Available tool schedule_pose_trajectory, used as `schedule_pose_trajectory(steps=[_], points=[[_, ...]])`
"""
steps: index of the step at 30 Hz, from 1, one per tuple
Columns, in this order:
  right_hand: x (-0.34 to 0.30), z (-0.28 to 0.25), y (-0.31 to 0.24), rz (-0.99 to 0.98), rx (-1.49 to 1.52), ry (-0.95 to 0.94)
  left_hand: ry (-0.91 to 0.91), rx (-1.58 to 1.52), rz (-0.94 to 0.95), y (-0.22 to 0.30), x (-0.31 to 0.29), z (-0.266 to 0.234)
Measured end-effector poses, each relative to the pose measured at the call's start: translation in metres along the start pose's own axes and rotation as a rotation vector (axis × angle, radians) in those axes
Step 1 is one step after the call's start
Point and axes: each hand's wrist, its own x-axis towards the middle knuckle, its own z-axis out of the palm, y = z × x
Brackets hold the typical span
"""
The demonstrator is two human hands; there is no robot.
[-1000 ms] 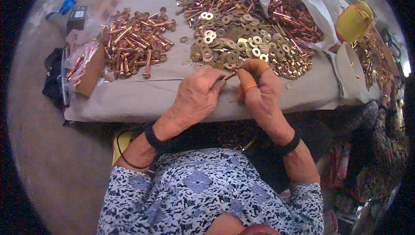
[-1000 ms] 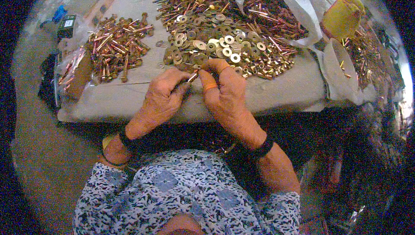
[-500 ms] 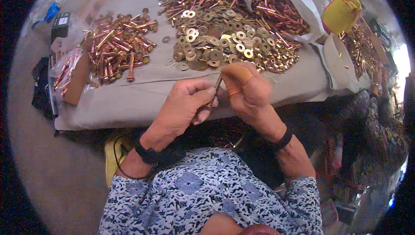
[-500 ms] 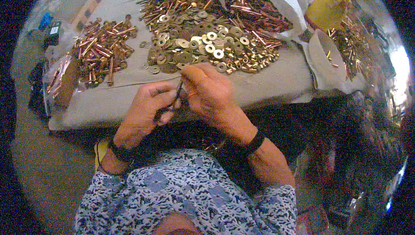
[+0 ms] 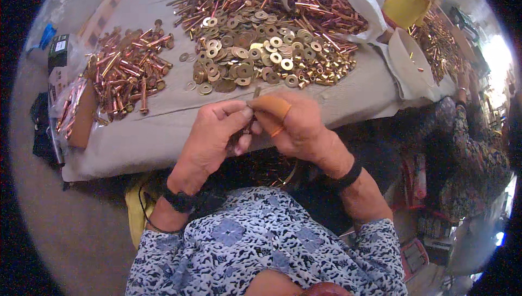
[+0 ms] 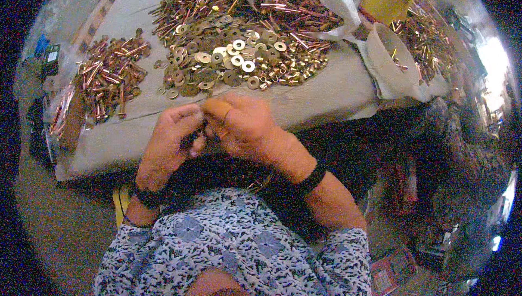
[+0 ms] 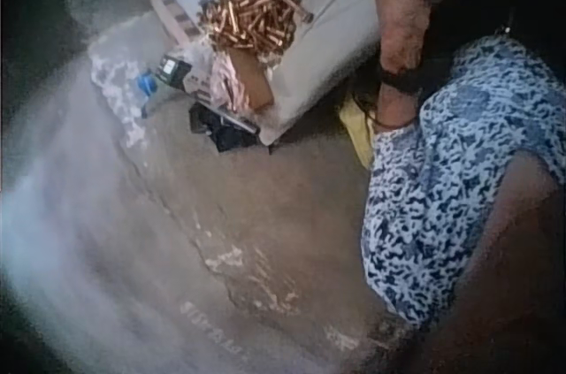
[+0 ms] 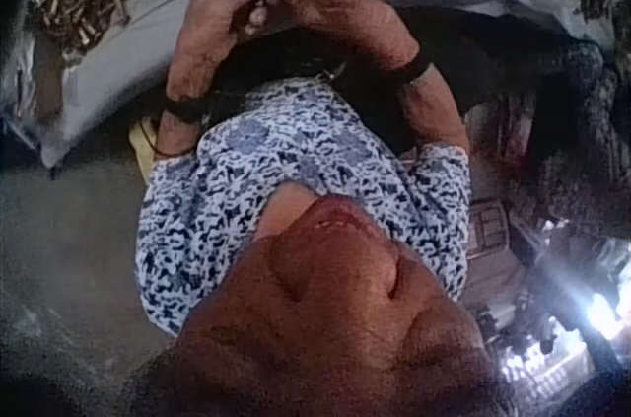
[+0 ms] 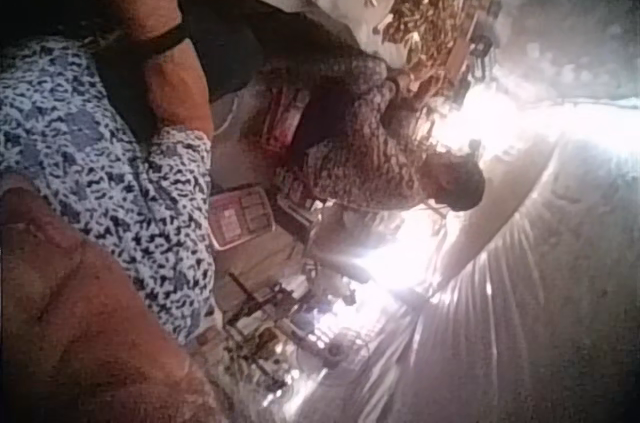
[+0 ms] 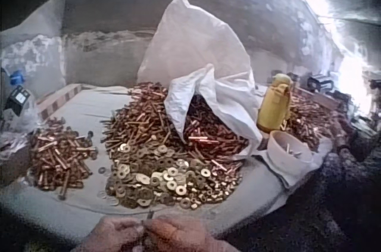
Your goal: Assembling bolts by sliding washers onto them.
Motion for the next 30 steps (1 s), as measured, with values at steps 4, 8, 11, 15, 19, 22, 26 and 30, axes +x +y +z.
schedule_pose_trajectory(steps=[4,8,11,15,19,22,26,30], points=[[0.008,-0.024,0.022,0.18,-0.212,0.253,0.096,0.049,0.065,0.002,-0.001,0.003],[0.023,-0.057,0.078,0.286,-0.815,0.282,0.01,0.093,0.115,0.002,-0.001,0.004],[0.015,-0.06,0.11,0.243,-1.086,0.178,-0.012,0.137,0.07,0.007,-0.007,0.007],[0.012,-0.06,0.11,0.233,-0.961,0.219,0.018,0.124,0.058,0.002,-0.008,0.004],[0.016,-0.057,0.075,0.277,-0.704,0.199,0.113,0.127,0.131,-0.002,-0.009,0.001],[0.007,-0.047,0.065,0.202,-0.438,0.259,0.102,0.147,0.081,0.003,-0.012,0.004],[0.002,-0.035,0.048,0.155,-0.24,0.24,0.119,0.157,0.083,0.001,-0.013,0.004],[-0.002,-0.03,0.037,0.137,-0.156,0.183,0.189,0.228,0.112,-0.004,-0.014,0.007]])
